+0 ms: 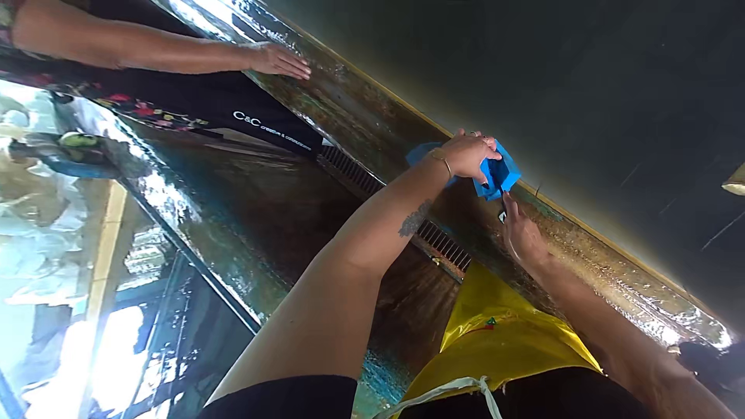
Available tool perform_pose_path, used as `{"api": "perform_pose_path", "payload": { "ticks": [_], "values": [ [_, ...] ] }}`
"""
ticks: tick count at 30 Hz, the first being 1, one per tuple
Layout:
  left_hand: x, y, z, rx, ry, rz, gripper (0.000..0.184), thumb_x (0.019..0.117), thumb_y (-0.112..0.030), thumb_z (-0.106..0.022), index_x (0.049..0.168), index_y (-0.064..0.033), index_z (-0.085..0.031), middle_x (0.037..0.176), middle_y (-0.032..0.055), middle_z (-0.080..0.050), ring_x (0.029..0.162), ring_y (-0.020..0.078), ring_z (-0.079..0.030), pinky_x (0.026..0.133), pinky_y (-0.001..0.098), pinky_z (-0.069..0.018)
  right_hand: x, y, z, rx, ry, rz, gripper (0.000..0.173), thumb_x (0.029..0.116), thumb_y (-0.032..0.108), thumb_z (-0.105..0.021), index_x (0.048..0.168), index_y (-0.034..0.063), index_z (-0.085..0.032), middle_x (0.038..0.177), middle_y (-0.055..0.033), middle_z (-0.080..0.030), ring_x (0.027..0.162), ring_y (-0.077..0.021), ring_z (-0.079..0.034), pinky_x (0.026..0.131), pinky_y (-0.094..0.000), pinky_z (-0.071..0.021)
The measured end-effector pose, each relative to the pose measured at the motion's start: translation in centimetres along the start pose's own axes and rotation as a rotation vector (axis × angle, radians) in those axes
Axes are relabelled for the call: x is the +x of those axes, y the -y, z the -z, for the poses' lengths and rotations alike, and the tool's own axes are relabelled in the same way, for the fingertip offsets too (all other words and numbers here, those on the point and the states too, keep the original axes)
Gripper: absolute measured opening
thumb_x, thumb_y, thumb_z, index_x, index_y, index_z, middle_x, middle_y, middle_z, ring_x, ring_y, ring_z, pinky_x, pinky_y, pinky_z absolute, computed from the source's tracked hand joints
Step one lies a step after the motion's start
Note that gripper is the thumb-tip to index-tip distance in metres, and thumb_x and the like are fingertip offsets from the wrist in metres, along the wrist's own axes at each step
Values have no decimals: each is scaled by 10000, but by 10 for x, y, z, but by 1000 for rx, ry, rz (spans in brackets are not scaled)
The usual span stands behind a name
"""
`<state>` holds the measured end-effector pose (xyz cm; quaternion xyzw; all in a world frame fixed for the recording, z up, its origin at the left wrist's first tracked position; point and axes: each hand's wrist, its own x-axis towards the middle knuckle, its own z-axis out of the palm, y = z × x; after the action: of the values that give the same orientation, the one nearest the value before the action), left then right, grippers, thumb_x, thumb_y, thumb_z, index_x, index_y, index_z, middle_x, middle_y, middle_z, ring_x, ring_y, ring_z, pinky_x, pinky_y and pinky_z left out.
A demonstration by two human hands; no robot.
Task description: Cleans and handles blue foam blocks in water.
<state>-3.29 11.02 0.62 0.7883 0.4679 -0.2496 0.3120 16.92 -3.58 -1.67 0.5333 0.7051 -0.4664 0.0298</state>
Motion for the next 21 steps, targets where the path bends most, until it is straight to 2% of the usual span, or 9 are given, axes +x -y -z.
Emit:
{"api": "perform_pose_path", "payload": {
  "ticks": [2, 4, 6, 12, 15, 18, 19, 21],
  "values": [
    [0, 3, 0, -9, 7, 5, 639, 857, -409, -804, 1447, -271, -601, 1485, 34, -538, 1389, 327, -449, 1072, 663, -321, -13, -7, -8, -15, 23, -5, 616, 1079, 95, -410, 1644, 105, -167, 1287, -279, -608, 904, -408, -721, 814, -524, -592],
    [-1, 3, 1, -21, 7, -3, 636, 854, -403, -810, 1441, -268, -608, 1470, 40, -546, 1365, 324, -463, 1066, 645, -321, -36, -14, -2, -36, 63, -13, 580, 1080, 105, -377, 1634, 92, -206, 1329, -267, -598, 904, -382, -727, 814, -488, -592],
    [-1, 2, 1, -28, 14, -3, 650, 864, -381, -806, 1463, -254, -586, 1490, 57, -527, 1381, 336, -446, 1075, 647, -316, -46, -13, 8, -39, 45, 14, 559, 1078, 100, -382, 1621, 67, -254, 1310, -271, -609, 880, -385, -727, 800, -481, -593],
    [3, 2, 9, -5, 54, 4, 649, 871, -387, -801, 1468, -262, -580, 1496, 65, -516, 1407, 346, -421, 1090, 673, -292, -2, -11, 4, -6, -50, 60, 603, 1057, 68, -466, 1623, 86, -256, 1269, -283, -615, 847, -417, -719, 764, -538, -597],
    [3, 4, 4, -46, 50, 12, 639, 868, -374, -807, 1460, -268, -589, 1506, 55, -516, 1413, 345, -421, 1102, 690, -272, -17, -23, -12, 1, -8, 33, 599, 1067, 84, -420, 1634, 111, -229, 1293, -278, -620, 876, -416, -725, 790, -537, -594],
    [0, 7, 2, -78, 33, 3, 648, 871, -370, -806, 1469, -264, -579, 1505, 60, -513, 1419, 350, -409, 1102, 685, -269, -42, -26, 3, -13, -3, 45, 550, 1065, 99, -411, 1602, 57, -302, 1225, -267, -660, 868, -401, -728, 796, -512, -590],
    [-1, 7, 1, -80, 31, 2, 653, 869, -364, -808, 1471, -259, -577, 1508, 66, -510, 1423, 354, -403, 1101, 686, -273, -42, -23, 8, -12, -21, 57, 546, 1062, 96, -420, 1596, 48, -314, 1188, -268, -673, 864, -404, -728, 792, -514, -589],
    [0, 8, 1, -80, 36, -1, 664, 867, -356, -812, 1477, -255, -571, 1515, 69, -501, 1430, 356, -395, 1101, 689, -273, -28, -16, 15, 6, -24, 57, 568, 1065, 84, -438, 1610, 62, -281, 1240, -277, -648, 892, -420, -723, 811, -538, -586]
  ]
}}
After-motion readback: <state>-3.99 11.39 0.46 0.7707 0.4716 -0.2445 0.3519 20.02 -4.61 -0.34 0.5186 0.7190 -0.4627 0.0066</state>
